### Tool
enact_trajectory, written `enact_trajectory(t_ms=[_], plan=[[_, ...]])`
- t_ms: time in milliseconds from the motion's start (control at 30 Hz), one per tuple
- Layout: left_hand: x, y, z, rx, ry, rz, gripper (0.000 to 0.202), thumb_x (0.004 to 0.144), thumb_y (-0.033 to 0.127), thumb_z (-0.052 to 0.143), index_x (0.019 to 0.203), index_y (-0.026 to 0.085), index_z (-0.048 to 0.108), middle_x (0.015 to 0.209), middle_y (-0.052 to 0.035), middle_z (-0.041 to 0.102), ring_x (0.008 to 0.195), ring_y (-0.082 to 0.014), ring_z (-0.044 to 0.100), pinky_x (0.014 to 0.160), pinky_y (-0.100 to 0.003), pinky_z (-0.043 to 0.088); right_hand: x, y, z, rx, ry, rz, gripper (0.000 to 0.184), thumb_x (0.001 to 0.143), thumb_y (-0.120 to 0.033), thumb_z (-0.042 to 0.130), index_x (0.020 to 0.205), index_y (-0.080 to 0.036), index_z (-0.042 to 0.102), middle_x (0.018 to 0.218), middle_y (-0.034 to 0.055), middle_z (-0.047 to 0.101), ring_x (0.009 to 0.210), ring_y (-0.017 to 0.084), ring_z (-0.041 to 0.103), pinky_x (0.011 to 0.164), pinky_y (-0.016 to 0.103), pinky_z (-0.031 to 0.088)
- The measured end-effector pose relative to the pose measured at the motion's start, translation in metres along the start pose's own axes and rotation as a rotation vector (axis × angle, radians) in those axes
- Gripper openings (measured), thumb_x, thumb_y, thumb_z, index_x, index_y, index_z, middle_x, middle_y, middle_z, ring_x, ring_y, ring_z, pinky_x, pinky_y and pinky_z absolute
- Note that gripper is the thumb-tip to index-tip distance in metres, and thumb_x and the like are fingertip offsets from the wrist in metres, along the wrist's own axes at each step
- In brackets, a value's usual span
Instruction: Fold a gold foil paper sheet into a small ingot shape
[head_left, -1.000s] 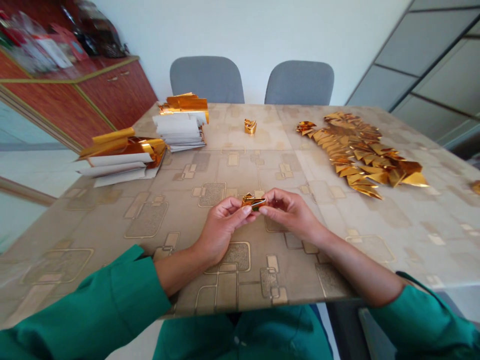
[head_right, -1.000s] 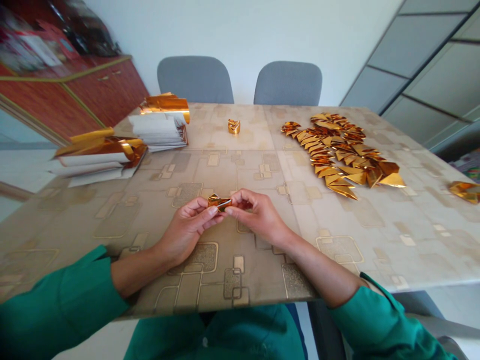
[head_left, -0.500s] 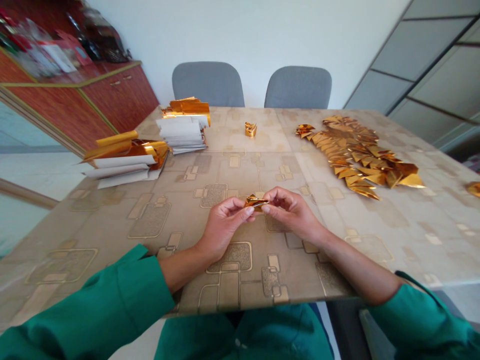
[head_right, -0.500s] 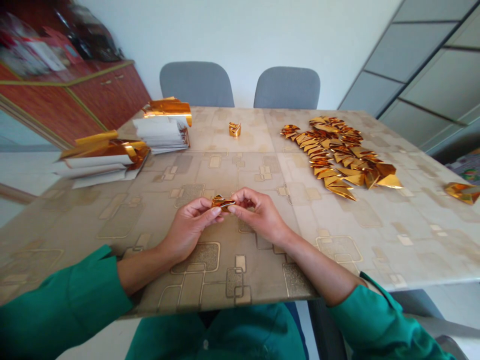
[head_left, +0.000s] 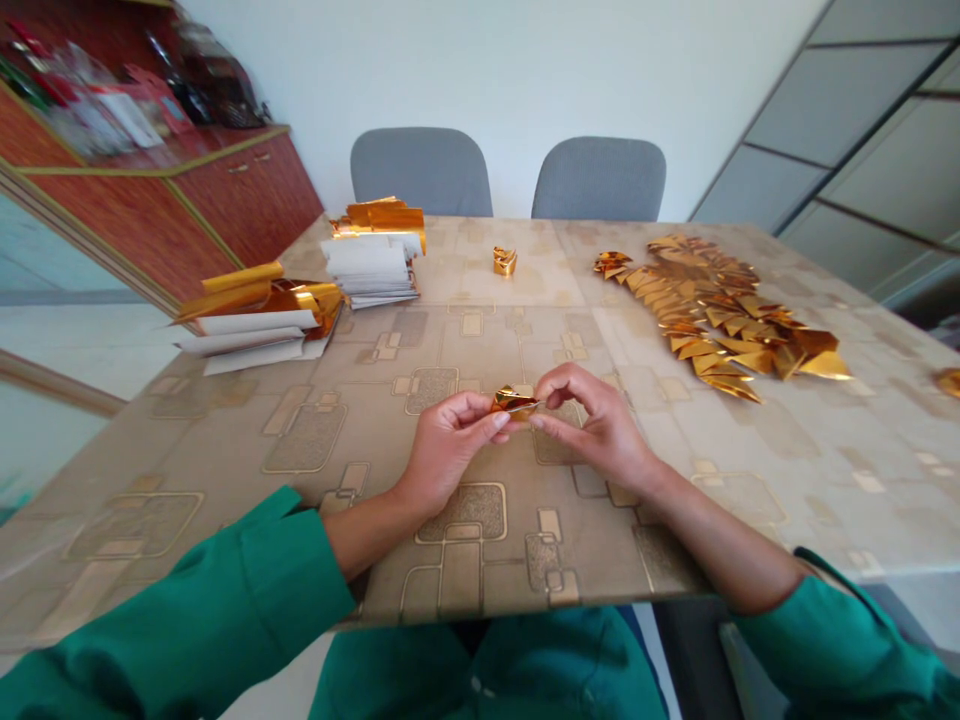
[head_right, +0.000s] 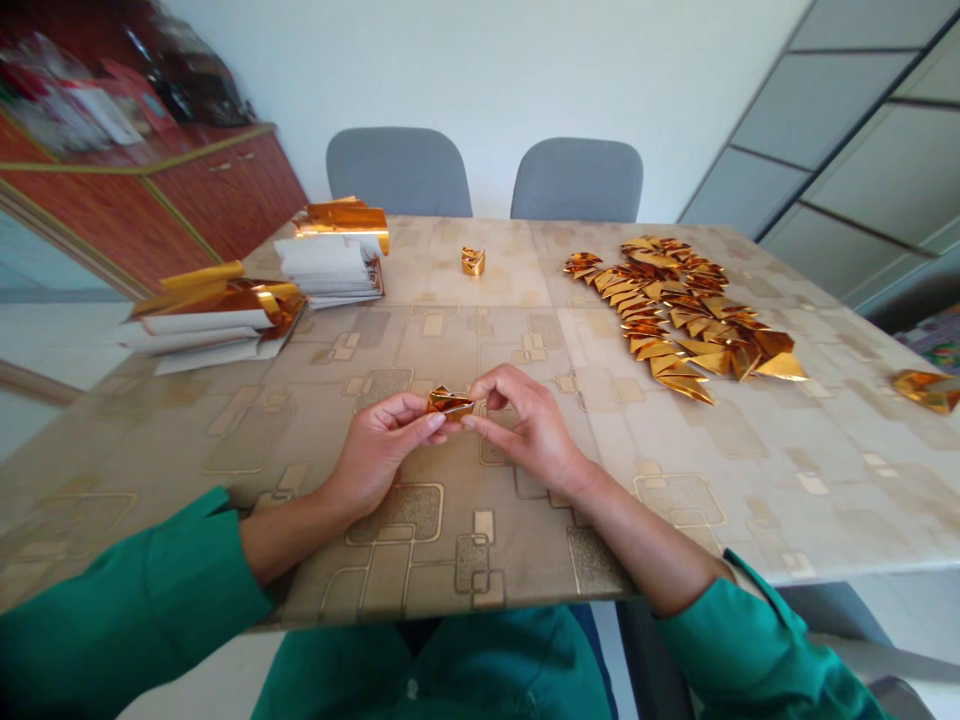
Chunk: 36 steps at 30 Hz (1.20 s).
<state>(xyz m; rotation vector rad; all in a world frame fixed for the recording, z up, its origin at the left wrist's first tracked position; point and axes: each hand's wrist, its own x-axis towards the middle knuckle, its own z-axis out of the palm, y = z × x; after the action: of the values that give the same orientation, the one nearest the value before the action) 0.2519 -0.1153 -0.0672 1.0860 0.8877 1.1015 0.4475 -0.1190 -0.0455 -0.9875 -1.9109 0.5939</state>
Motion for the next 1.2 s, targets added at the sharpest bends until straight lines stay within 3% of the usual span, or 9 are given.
enact_trajectory(t_ms=[133, 400, 667, 833, 1200], plan=[[0.0, -0.001, -0.001, -0.004, -0.01, 0.009, 0.019, 0.073, 0.027, 0.079, 0.081, 0.013, 0.068, 0.081, -0.0023, 0.074, 0.076, -0.0144, 0.072, 0.068, -0.023, 0.056, 0.001, -0.004, -0.002, -0.095, -0.053, -0.076, 0.006, 0.088, -0.021, 0.066, 0.09, -0.02, 0.06, 0.087, 0.0039, 0.062, 0.08, 0.016, 0.056, 0.071, 0.03, 0.046], [0.0, -0.006, -0.002, 0.033, -0.022, -0.006, 0.021, 0.072, 0.029, 0.081, 0.078, 0.013, 0.069, 0.076, -0.0031, 0.074, 0.071, -0.0131, 0.07, 0.069, -0.023, 0.056, 0.0, -0.009, -0.001, -0.102, -0.067, -0.078, 0.005, 0.088, -0.022, 0.067, 0.084, -0.021, 0.066, 0.082, 0.0031, 0.069, 0.081, 0.017, 0.061, 0.076, 0.031, 0.047], [-0.002, -0.001, 0.004, -0.176, 0.007, -0.076, 0.032, 0.068, 0.025, 0.085, 0.084, 0.016, 0.059, 0.082, -0.0029, 0.076, 0.077, -0.0148, 0.073, 0.074, -0.025, 0.057, -0.002, -0.005, 0.006, 0.045, 0.035, 0.08, 0.007, 0.086, -0.02, 0.068, 0.08, -0.021, 0.065, 0.079, 0.0004, 0.068, 0.074, 0.014, 0.062, 0.07, 0.029, 0.047], [-0.002, -0.003, 0.004, -0.211, 0.008, -0.106, 0.023, 0.07, 0.027, 0.083, 0.082, 0.014, 0.068, 0.082, -0.003, 0.075, 0.08, -0.0121, 0.071, 0.08, -0.023, 0.055, -0.004, -0.005, 0.013, 0.178, 0.128, 0.16, 0.006, 0.085, -0.021, 0.067, 0.08, -0.02, 0.063, 0.079, 0.0005, 0.066, 0.071, 0.013, 0.06, 0.067, 0.029, 0.048], [-0.003, 0.004, 0.011, -0.332, 0.074, -0.163, 0.024, 0.062, 0.026, 0.088, 0.075, 0.016, 0.07, 0.07, 0.0037, 0.065, 0.064, -0.0052, 0.057, 0.064, -0.018, 0.049, -0.009, -0.007, 0.024, 0.215, 0.182, 0.141, 0.007, 0.086, -0.022, 0.067, 0.081, -0.021, 0.062, 0.08, 0.0003, 0.064, 0.075, 0.014, 0.06, 0.069, 0.029, 0.049]])
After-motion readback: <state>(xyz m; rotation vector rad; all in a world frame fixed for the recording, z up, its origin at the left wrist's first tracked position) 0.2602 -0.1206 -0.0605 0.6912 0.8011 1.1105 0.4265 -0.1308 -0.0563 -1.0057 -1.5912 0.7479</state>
